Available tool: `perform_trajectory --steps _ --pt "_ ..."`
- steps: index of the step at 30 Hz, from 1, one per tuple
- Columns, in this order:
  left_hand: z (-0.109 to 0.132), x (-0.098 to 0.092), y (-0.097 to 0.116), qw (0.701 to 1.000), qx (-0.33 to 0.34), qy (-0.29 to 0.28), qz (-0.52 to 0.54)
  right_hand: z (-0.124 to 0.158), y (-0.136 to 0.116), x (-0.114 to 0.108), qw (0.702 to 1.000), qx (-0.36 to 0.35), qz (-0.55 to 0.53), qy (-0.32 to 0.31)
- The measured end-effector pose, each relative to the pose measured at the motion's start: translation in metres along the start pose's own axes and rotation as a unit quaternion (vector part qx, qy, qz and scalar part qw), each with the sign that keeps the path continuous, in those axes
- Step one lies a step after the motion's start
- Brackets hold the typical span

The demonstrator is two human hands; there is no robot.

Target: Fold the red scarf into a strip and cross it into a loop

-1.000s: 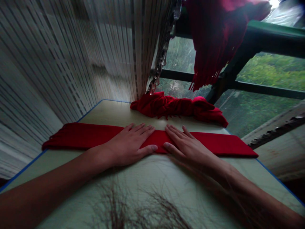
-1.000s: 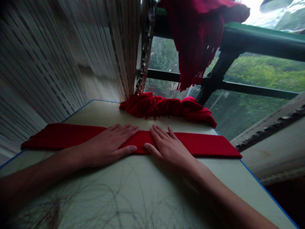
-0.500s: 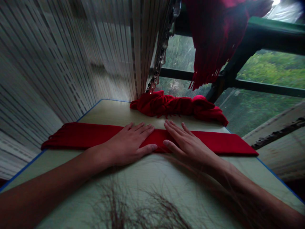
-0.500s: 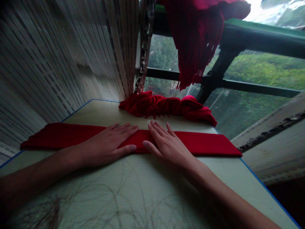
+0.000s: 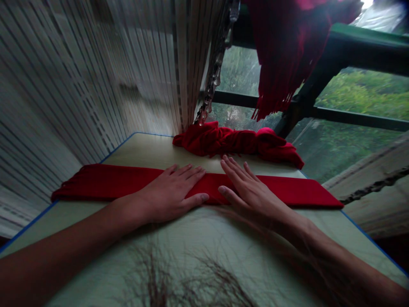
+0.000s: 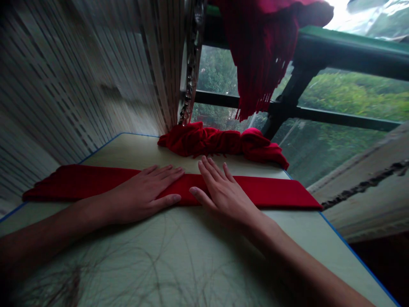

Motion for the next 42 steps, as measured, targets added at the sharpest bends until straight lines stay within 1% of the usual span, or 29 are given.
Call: perform_trajectory --steps 4,8,13,17,22,25,26,30,31,34,35,39,40,42 --pt "0.000 0.000 0.000 1.000 -0.002 -0.001 0.009 0.001 0.000 0.010 0.999 -0.006 0.011 -0.037" --pt "0.000 0.000 0.000 1.000 -0.006 -0.002 0.013 0.000 0.003 0.008 1.000 0.003 0.018 -0.016" --pt "0.000 0.002 0.001 1.000 0.005 -0.012 0.011 0.002 0.001 0.014 0.998 -0.007 0.027 -0.049" --pt "0.000 0.002 0.002 1.000 0.013 -0.010 0.012 0.002 0.000 0.007 0.999 0.000 0.023 -0.023" --pt "0.000 0.002 0.000 1.000 0.003 -0.003 0.015 0.002 -0.005 0.008 0.999 -0.020 0.011 -0.033" --pt "0.000 0.001 0.000 1.000 -0.004 -0.001 0.013 0.001 -0.001 0.000 1.000 -0.003 0.000 0.001" --pt "0.000 0.001 0.000 1.000 -0.006 -0.004 0.011 0.000 -0.001 0.000 1.000 0.000 0.000 0.003" --pt "0.001 0.002 0.000 1.000 -0.007 -0.014 0.010 0.001 -0.002 0.009 0.999 -0.006 0.006 -0.046" --pt "0.001 0.002 0.000 1.000 -0.007 -0.013 0.008 0.001 -0.002 0.008 0.999 -0.004 0.006 -0.044" --pt "0.000 0.001 0.000 1.000 0.000 -0.002 0.007 0.000 0.000 0.000 1.000 0.008 -0.001 -0.004" --pt "0.000 0.001 0.001 1.000 0.003 -0.001 0.008 0.000 0.000 0.000 1.000 0.008 -0.003 -0.002" --pt "-0.001 0.002 0.002 1.000 0.008 -0.010 0.010 0.001 -0.001 0.009 0.999 -0.001 0.000 -0.046" --pt "-0.001 0.002 0.002 1.000 0.006 -0.012 0.010 0.001 -0.001 0.009 0.999 0.001 -0.002 -0.046" --pt "-0.001 0.002 0.001 1.000 -0.001 -0.014 0.010 0.000 0.001 0.004 1.000 0.009 -0.006 -0.026"
Point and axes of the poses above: each hand's wrist, its own z-axis away from the middle knuckle, its own x-axis out of the palm, y = z × x, the point moved 10 cm from there along -z, towards the middle knuckle, and after that the axes turned 12 degrees about x, right-handed, at the moved point
